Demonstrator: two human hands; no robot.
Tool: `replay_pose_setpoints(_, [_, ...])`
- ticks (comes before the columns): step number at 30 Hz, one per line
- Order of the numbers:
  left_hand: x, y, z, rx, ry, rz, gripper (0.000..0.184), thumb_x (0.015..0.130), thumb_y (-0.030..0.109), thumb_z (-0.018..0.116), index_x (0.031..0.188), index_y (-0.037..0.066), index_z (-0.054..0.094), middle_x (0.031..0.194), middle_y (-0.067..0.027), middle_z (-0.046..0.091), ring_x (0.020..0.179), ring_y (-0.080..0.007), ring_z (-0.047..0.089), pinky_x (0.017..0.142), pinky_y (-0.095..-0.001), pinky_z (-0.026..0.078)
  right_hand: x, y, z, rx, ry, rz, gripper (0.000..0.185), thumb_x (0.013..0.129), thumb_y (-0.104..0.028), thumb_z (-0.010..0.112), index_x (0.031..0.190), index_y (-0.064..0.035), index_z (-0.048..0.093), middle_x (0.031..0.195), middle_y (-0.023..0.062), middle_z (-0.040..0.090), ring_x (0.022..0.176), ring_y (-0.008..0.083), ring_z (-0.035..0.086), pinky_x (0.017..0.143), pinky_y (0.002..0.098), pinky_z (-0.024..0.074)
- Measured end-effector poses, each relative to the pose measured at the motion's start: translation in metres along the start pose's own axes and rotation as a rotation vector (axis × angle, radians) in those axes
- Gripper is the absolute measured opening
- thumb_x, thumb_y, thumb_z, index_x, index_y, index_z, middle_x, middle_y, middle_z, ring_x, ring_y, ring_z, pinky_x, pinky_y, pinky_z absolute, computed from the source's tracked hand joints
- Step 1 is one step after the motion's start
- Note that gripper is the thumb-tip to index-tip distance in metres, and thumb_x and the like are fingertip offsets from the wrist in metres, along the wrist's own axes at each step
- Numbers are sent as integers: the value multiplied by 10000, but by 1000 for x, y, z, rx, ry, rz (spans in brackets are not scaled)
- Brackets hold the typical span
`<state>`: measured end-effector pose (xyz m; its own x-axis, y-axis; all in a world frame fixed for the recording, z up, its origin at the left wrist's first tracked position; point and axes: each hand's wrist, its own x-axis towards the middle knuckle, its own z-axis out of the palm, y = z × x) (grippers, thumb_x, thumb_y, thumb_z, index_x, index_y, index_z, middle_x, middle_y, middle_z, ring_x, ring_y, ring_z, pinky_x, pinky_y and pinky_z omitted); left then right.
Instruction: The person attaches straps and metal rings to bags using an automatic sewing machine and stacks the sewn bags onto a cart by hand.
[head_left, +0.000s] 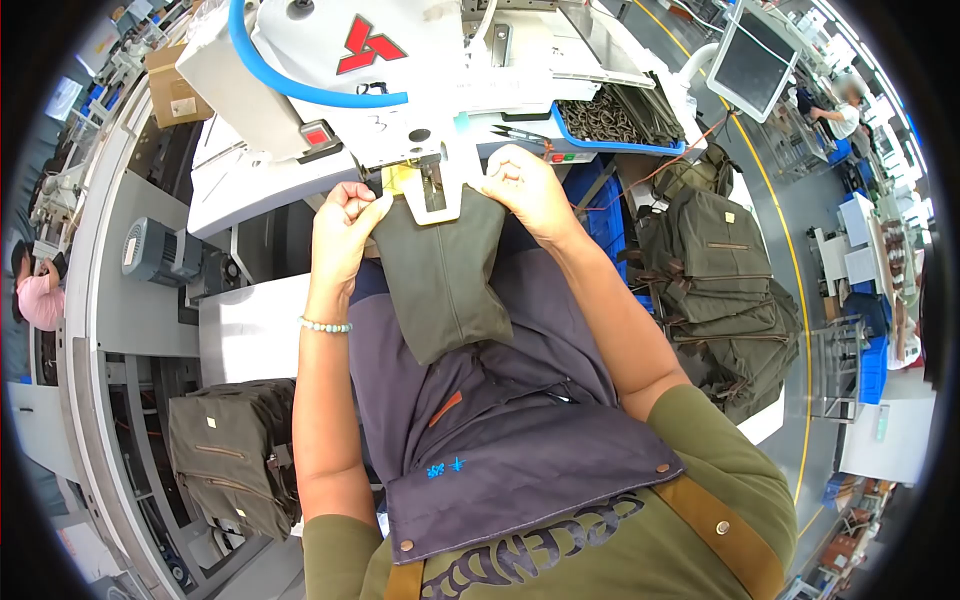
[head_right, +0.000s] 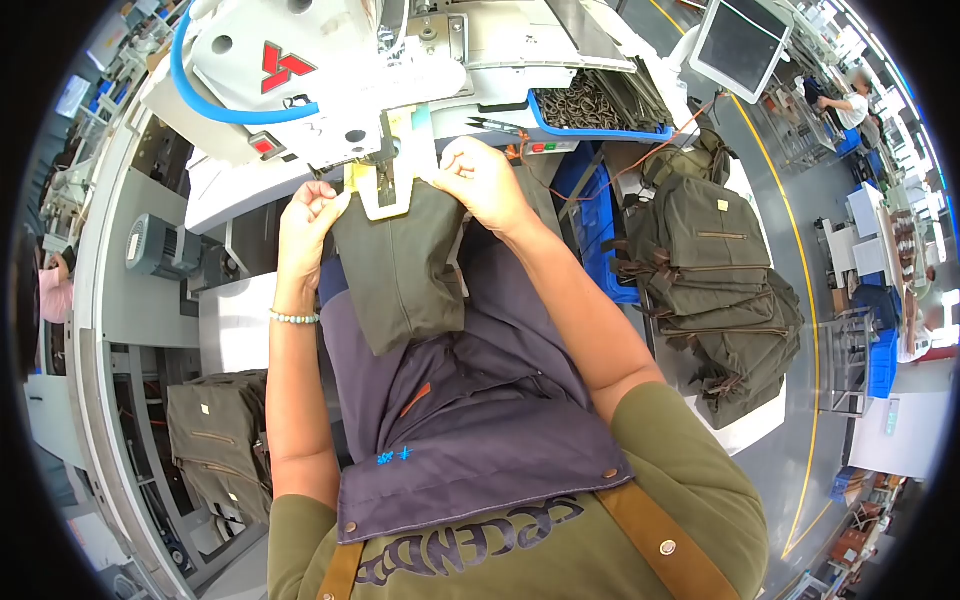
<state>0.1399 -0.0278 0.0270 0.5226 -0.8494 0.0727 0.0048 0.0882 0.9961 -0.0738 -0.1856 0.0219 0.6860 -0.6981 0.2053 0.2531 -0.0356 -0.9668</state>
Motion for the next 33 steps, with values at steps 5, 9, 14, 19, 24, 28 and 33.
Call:
replay_pose_setpoints(5, [16, 4, 10, -164, 47, 23, 213, 882, 49, 758, 951, 69, 558, 787, 55, 611, 768, -21, 578, 745, -180, 460, 16, 6, -3, -43, -11, -46, 135, 893, -33, 705, 919, -62, 575, 785, -44, 580, 750, 26, 529, 685, 185, 413])
replay_pose_setpoints(9, [23, -9, 0, -110, 1, 22, 186, 883, 8, 745, 963, 55, 583, 886, 12, 657, 814, -46, 613, 804, -201, 487, 24, 3, -10, -499, 6, -150, 76, 914, -48, 682, 889, -41, 610, 794, -41, 608, 704, 41, 532, 640, 212, 432])
replay_pose_setpoints(14, [20, -3, 3, -132, -31, 8, 189, 879, 35, 758, 949, 60, 585, 860, 21, 650, 798, -39, 597, 777, -192, 471, 45, -39, 23, -656, 86, -433, 203, 845, -237, 722, 811, -38, 708, 776, 79, 674, 740, 253, 647, 714, 339, 528])
replay_pose_setpoints(19, [14, 3, 1, -81, -33, 6, 204, 876, 61, 767, 954, 62, 579, 847, 28, 638, 800, -33, 581, 777, -186, 453, 61, -27, 37, -1078, 56, -595, 274, 822, -327, 698, 717, -74, 707, 726, 85, 681, 732, 301, 656, 708, 376, 530])
replay_pose_setpoints(24, [11, 4, -2, -2, -71, 6, 235, 885, 68, 754, 1053, 44, 591, 858, 33, 645, 804, -33, 567, 809, -190, 439, 55, -22, 33, -557, 96, -351, 191, 807, -211, 727, 769, -25, 707, 689, 109, 640, 613, 208, 603, 608, 334, 492])
replay_pose_setpoints(28, [21, 7, 3, -42, -67, 0, 306, 902, 77, 740, 1169, 18, 604, 902, 25, 673, 837, -35, 591, 835, -198, 460, 65, -24, 36, -474, 137, -359, 152, 826, -136, 701, 836, 15, 690, 663, 75, 596, 613, 123, 540, 567, 305, 446])
replay_pose_setpoints(33, [33, 4, 5, -90, -60, -11, 310, 919, 118, 743, 1184, 10, 622, 1004, -12, 717, 914, -50, 624, 857, -211, 477, 71, -19, 34, -536, 179, -408, 156, 851, -120, 674, 869, 35, 683, 639, 55, 585, 586, 110, 500, 544, 313, 422])
